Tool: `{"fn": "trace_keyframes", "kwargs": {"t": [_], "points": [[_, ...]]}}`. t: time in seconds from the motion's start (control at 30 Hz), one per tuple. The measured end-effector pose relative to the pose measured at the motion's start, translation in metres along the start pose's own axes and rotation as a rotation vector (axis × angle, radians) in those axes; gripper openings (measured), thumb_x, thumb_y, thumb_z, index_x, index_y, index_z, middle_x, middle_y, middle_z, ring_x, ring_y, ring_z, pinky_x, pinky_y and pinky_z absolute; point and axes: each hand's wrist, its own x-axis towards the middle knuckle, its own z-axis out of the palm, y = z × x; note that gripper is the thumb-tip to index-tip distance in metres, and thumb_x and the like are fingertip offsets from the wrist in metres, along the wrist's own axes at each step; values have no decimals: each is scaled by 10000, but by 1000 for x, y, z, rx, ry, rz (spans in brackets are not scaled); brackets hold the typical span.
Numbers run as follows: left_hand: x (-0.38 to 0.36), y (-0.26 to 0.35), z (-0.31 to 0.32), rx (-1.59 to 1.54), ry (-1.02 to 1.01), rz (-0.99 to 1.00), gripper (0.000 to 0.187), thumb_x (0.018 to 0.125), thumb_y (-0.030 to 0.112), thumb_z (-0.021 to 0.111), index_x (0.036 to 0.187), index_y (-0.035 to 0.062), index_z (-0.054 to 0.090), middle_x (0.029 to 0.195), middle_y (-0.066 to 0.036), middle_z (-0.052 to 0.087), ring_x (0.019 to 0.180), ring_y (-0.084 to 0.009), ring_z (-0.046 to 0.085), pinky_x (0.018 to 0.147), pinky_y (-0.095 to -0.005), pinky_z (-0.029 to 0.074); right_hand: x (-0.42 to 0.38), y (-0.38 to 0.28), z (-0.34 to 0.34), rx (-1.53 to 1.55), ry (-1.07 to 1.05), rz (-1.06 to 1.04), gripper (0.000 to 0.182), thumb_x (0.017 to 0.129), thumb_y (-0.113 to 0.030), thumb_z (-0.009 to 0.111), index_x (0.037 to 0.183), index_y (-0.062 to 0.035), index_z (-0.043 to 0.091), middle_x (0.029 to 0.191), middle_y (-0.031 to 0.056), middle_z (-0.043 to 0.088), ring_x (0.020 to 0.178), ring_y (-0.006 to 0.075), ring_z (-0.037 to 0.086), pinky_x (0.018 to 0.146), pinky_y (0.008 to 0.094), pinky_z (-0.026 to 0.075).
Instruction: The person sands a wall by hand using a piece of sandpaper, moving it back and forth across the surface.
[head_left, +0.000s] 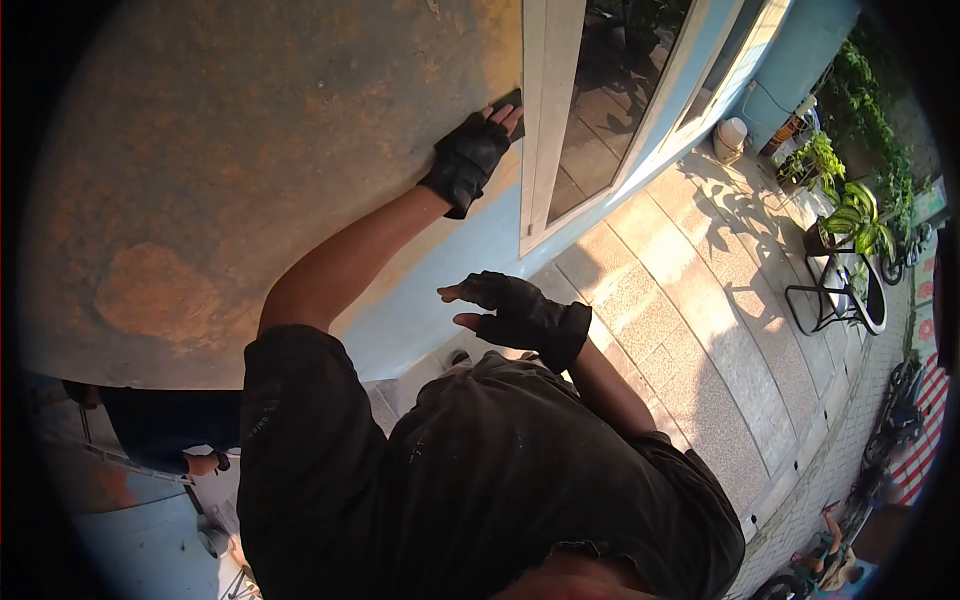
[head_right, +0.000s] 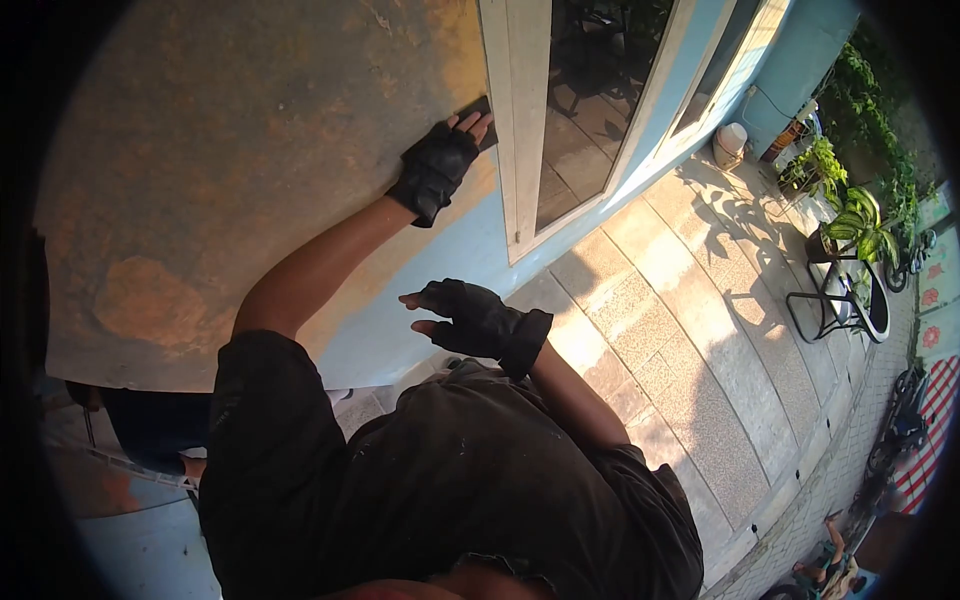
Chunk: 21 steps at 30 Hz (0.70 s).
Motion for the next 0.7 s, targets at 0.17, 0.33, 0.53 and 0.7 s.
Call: {"fn": "trace_keyframes", "kwargs": {"t": [0.17,0.33,0.53,0.7], "points": [[-49,54,32,-163,-184,90,530,1009,166,470,1521,32,449,1652,-72,362,1526,-200,332,1237,-378,300,-14,4,-8,-3,76,3,403,934,-247,759,1291,-89,655,1095,73,713,1028,275,665,896,386,549],[5,-39,-41,-36,118,-185,560,980,286,517,1495,64,506,1652,-48,379,1501,-199,364,1208,-407,295,-12,3,-13,45,19,81,397,939,-248,755,1285,-78,661,1140,92,714,1057,285,663,928,386,546],[-24,17,7,86,-58,-29,548,1007,243,479,1530,78,468,1670,-42,346,1525,-204,332,1214,-388,302,-11,3,-13,42,-54,96,406,961,-234,727,1330,-90,639,1196,95,701,1135,285,644,989,398,522],[-144,126,90,4,-238,114,600,1001,289,509,1559,82,430,1680,-34,313,1526,-185,307,1234,-390,249,-18,3,-10,20,14,121,394,946,-263,747,1284,-74,676,1126,103,711,1053,284,662,925,390,544]]}}
